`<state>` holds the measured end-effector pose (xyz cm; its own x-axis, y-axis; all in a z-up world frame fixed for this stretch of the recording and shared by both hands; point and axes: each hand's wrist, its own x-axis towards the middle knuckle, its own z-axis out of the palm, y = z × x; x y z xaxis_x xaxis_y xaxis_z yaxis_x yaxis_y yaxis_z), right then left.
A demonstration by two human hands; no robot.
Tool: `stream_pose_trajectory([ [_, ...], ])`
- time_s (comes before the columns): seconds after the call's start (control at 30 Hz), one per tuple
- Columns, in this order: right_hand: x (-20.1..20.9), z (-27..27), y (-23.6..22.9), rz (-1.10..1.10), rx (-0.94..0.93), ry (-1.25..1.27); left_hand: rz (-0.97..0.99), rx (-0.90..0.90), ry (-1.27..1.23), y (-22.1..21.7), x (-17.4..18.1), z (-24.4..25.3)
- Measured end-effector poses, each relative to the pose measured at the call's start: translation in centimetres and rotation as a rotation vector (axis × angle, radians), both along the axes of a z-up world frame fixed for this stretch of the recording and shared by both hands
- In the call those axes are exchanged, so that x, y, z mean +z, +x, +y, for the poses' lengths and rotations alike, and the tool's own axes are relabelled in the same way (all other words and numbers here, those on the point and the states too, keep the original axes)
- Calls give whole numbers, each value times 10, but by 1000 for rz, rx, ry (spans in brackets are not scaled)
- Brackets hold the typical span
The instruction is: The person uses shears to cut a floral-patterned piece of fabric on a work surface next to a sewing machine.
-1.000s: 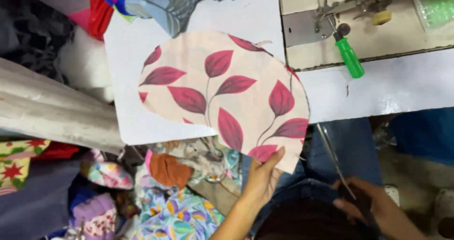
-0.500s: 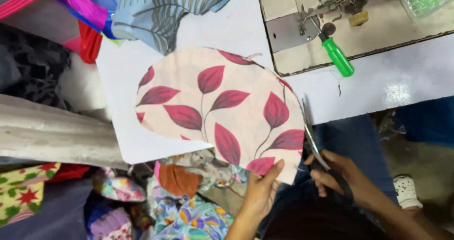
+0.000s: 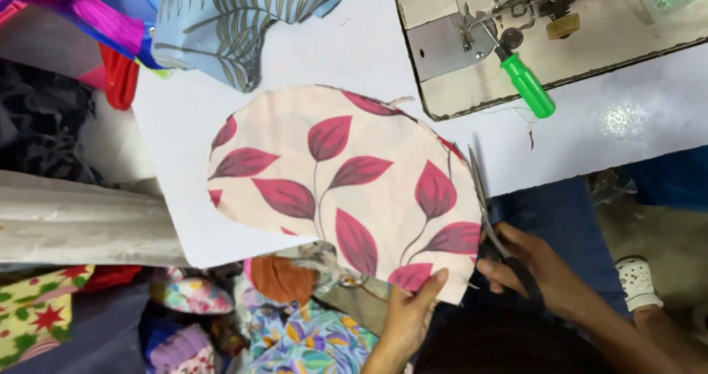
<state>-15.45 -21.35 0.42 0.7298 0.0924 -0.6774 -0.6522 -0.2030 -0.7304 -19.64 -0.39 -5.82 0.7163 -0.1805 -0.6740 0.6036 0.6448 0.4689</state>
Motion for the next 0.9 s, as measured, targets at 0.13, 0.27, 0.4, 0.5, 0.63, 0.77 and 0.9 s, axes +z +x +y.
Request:
stream_pose_trajectory([
  [0.13, 8, 5, 4, 31, 12, -62, -26, 0, -22, -3, -4, 0],
  [0.27, 6, 7, 1, 28, -28, -112, -3, -1, -25, -4, -2, 1],
  [0.4, 18, 12, 3, 45, -54, -153, -19, -10, -41, -2, 0, 2],
  [0.5, 23, 13, 4, 59, -55, -180, -20, -15, -40, -3, -1, 2],
  [0.63, 30, 15, 7, 92, -35, -254, -15, -22, -41, -5, -2, 3],
  [0.77, 25, 14, 3, 44, -51, -227, -5, -22, -44, -4, -1, 3],
  [0.9, 22, 14, -1, -15, -90, -183, 19, -41, -63, -1, 4, 4],
])
